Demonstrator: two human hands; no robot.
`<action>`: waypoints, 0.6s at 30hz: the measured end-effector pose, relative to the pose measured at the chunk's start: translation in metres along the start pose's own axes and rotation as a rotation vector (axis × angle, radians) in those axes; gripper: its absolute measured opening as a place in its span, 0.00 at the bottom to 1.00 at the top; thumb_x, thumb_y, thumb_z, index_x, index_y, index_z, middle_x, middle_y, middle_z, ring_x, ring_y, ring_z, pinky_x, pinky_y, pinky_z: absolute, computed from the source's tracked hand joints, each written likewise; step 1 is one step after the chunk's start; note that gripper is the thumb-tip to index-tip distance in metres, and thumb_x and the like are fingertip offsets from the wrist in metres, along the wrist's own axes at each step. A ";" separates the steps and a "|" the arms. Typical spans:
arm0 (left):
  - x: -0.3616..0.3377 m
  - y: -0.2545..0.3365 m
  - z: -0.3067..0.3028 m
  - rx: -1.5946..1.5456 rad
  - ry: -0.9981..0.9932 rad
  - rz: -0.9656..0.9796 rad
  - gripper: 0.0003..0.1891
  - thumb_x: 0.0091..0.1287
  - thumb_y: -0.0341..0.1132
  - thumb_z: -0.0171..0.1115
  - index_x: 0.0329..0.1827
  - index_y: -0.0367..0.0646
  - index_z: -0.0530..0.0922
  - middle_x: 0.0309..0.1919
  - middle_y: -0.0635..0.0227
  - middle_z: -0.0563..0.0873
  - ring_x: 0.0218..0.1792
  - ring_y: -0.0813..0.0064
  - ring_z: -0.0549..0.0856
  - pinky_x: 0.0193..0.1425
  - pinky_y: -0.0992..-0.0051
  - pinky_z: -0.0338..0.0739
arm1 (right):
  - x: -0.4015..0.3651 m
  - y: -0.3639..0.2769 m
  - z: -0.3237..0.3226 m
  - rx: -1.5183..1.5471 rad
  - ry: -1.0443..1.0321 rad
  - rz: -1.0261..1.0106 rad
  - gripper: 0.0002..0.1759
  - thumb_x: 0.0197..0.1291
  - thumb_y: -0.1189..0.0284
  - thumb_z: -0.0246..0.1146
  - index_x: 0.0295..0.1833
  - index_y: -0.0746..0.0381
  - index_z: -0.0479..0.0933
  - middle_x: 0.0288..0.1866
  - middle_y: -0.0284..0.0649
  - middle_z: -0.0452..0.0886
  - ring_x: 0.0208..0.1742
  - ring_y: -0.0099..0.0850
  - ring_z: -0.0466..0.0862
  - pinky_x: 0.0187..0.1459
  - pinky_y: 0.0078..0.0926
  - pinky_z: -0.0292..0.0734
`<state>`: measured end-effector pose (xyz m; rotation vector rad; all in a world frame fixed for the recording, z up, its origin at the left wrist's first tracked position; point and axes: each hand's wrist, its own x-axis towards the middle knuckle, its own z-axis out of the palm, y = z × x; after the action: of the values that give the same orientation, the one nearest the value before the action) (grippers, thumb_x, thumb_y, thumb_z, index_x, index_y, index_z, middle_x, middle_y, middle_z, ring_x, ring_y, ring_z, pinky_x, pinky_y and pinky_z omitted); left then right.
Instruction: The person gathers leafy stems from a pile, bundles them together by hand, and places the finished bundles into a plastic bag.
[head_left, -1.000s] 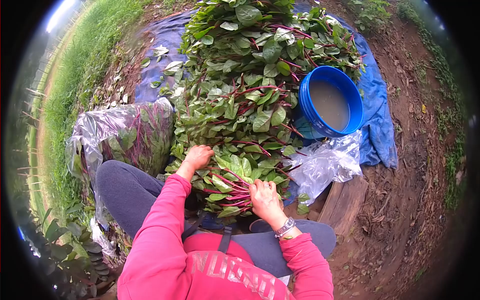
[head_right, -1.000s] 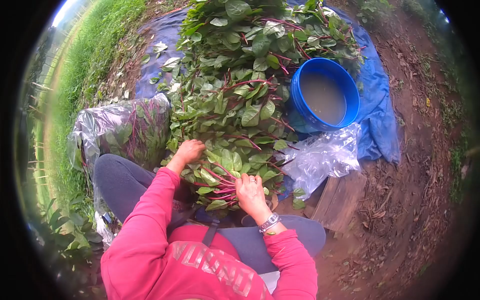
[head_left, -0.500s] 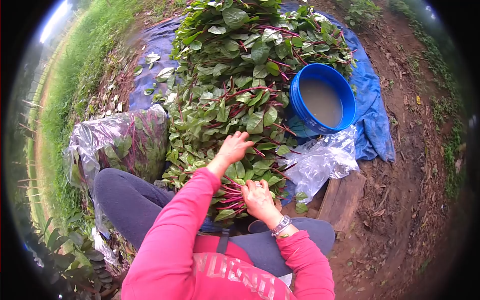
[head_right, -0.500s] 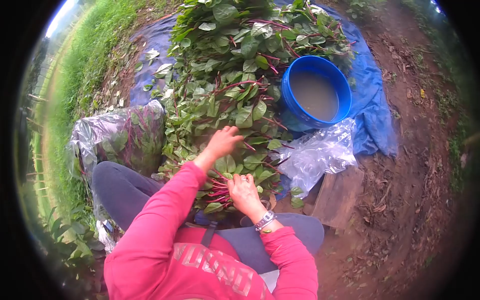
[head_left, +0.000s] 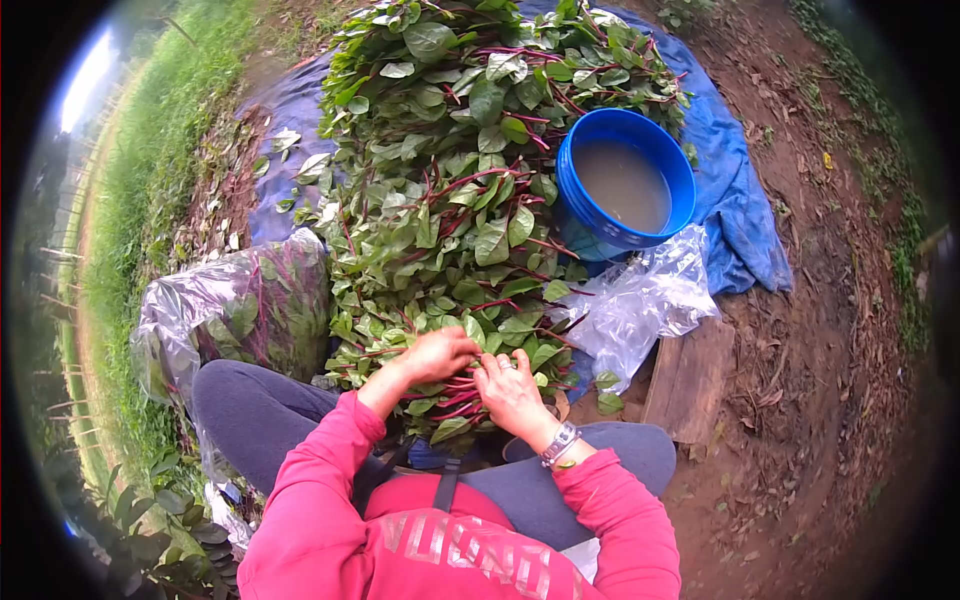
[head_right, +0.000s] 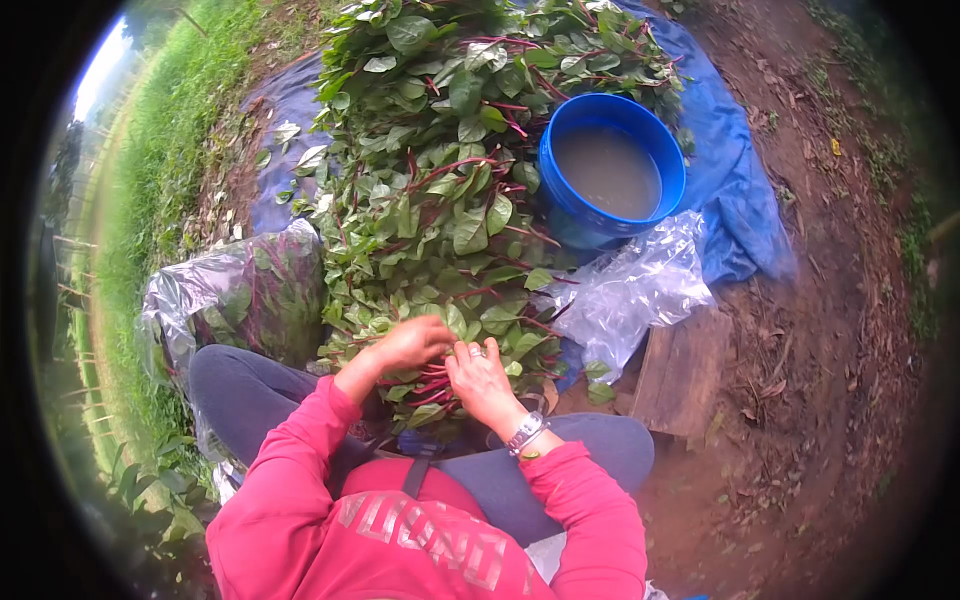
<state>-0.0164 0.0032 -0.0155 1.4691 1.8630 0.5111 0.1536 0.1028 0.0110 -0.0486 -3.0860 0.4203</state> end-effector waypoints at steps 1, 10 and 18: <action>-0.004 -0.003 0.006 -0.072 -0.049 -0.029 0.13 0.65 0.39 0.55 0.49 0.47 0.80 0.40 0.59 0.79 0.47 0.58 0.79 0.52 0.62 0.75 | -0.001 0.000 -0.002 -0.020 0.073 -0.035 0.17 0.42 0.75 0.61 0.42 0.63 0.73 0.47 0.46 0.72 0.50 0.40 0.74 0.57 0.44 0.62; 0.052 -0.021 0.004 -0.132 0.073 -0.261 0.15 0.64 0.44 0.56 0.46 0.46 0.81 0.43 0.59 0.83 0.47 0.58 0.81 0.50 0.63 0.76 | -0.010 0.010 0.011 0.033 -0.030 0.001 0.12 0.41 0.77 0.62 0.35 0.60 0.70 0.31 0.41 0.74 0.37 0.38 0.79 0.45 0.37 0.70; 0.095 -0.049 0.044 0.291 0.334 -0.374 0.13 0.58 0.44 0.61 0.42 0.48 0.79 0.40 0.60 0.81 0.45 0.60 0.82 0.46 0.58 0.78 | -0.002 0.010 0.002 0.017 0.038 -0.037 0.11 0.42 0.79 0.60 0.35 0.61 0.71 0.31 0.41 0.74 0.37 0.36 0.78 0.45 0.36 0.70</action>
<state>-0.0278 0.0748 -0.1052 1.2168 2.4970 0.3262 0.1554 0.1123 0.0068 0.0013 -3.0406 0.4386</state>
